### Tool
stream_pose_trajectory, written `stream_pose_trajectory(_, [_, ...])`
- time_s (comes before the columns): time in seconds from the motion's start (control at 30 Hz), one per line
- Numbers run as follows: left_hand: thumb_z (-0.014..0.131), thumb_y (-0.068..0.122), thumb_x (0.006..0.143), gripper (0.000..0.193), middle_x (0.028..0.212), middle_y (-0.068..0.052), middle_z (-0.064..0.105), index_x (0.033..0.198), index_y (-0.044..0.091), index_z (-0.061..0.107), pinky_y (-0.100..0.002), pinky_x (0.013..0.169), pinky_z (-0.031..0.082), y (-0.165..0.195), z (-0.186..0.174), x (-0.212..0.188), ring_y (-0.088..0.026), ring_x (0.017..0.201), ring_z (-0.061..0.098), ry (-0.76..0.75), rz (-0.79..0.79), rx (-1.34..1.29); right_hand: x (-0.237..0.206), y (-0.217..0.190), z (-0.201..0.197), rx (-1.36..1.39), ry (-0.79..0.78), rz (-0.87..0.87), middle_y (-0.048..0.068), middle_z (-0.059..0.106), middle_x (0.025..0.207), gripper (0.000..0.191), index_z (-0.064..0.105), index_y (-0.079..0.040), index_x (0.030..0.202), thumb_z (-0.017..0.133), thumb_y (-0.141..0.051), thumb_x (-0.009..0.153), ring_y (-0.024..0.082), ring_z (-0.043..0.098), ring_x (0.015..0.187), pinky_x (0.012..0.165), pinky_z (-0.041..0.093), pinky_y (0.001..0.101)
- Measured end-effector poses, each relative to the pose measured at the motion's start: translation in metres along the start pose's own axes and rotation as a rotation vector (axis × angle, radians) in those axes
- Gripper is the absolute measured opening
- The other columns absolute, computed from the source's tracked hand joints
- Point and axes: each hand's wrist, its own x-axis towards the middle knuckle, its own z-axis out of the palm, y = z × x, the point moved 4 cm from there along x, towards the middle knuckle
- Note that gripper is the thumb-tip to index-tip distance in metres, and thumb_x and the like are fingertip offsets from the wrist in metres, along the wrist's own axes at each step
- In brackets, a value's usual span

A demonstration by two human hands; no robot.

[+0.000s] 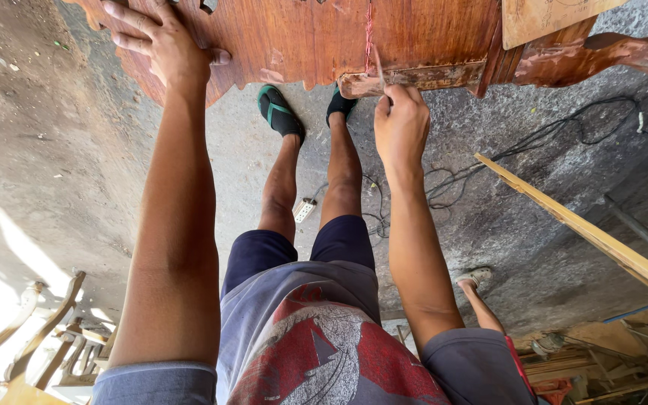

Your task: The person sits on the workshop floor holding a small board with red wood filler and uses a knife to scoop the filler. They stand and press the filler into cracks and holes on the underside of a carved wooden furniture piece, working the knife along the seams to fill them.

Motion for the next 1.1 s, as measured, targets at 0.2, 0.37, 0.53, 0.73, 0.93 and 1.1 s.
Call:
stream_pose_trajectory(0.2, [0.107,0.05,0.048,0.162,0.155,-0.039,-0.023,0.165,0.02,0.0,-0.054,0.103,0.053,0.003,-0.003,-0.004,-0.072,0.141,-0.002,0.047,0.011,-0.006,-0.021,0.01,0.027,0.173,0.162,-0.138,0.017,0.068,0.108,0.018,0.072,0.0,0.116,0.069,-0.003,0.098,0.037,0.071,0.096,0.083,0.057,0.0438])
stream_pose_trajectory(0.37, [0.106,0.05,0.05,0.159,0.158,-0.04,-0.017,0.164,0.014,0.002,-0.049,0.103,0.055,-0.002,0.004,0.0,-0.074,0.142,0.001,0.004,0.01,0.0,-0.031,0.022,0.047,0.129,0.109,-0.13,0.018,0.062,0.106,0.023,0.073,-0.001,0.119,0.071,-0.003,0.097,0.036,0.066,0.094,0.079,0.055,0.0448])
stream_pose_trajectory(0.53, [0.108,0.058,0.046,0.164,0.153,-0.041,-0.02,0.162,0.011,0.003,-0.053,0.101,0.053,0.0,-0.002,0.0,-0.077,0.136,0.0,0.097,0.057,0.044,-0.029,0.029,0.038,-0.001,0.11,-0.118,0.017,0.063,0.108,0.025,0.073,-0.007,0.121,0.071,-0.001,0.097,0.035,0.066,0.093,0.078,0.055,0.0448])
stream_pose_trajectory(0.73, [0.106,0.046,0.051,0.157,0.158,-0.039,-0.021,0.164,0.014,0.002,-0.052,0.099,0.056,0.005,-0.009,-0.006,-0.073,0.142,-0.003,-0.022,-0.017,0.007,-0.03,0.032,0.036,-0.002,0.134,-0.091,0.014,0.066,0.111,0.048,0.062,-0.01,0.14,0.068,0.002,0.094,0.036,0.068,0.098,0.082,0.056,0.0467])
stream_pose_trajectory(0.93, [0.105,0.049,0.054,0.154,0.159,-0.039,-0.016,0.163,0.013,0.003,-0.048,0.099,0.059,-0.002,0.003,-0.001,-0.075,0.142,-0.005,0.008,0.015,-0.008,-0.033,0.03,0.055,-0.074,0.107,-0.103,0.016,0.06,0.107,0.046,0.065,-0.011,0.138,0.07,0.0,0.094,0.036,0.068,0.084,0.071,0.056,0.0455])
stream_pose_trajectory(1.1, [0.101,0.065,0.042,0.162,0.154,-0.045,-0.015,0.162,0.01,0.006,-0.066,0.101,0.049,-0.001,0.003,0.002,-0.081,0.133,-0.003,0.188,0.096,0.067,-0.031,0.035,0.03,-0.187,0.014,-0.127,0.021,0.061,0.108,0.043,0.067,-0.01,0.137,0.068,0.002,0.096,0.036,0.068,0.081,0.067,0.056,0.0446])
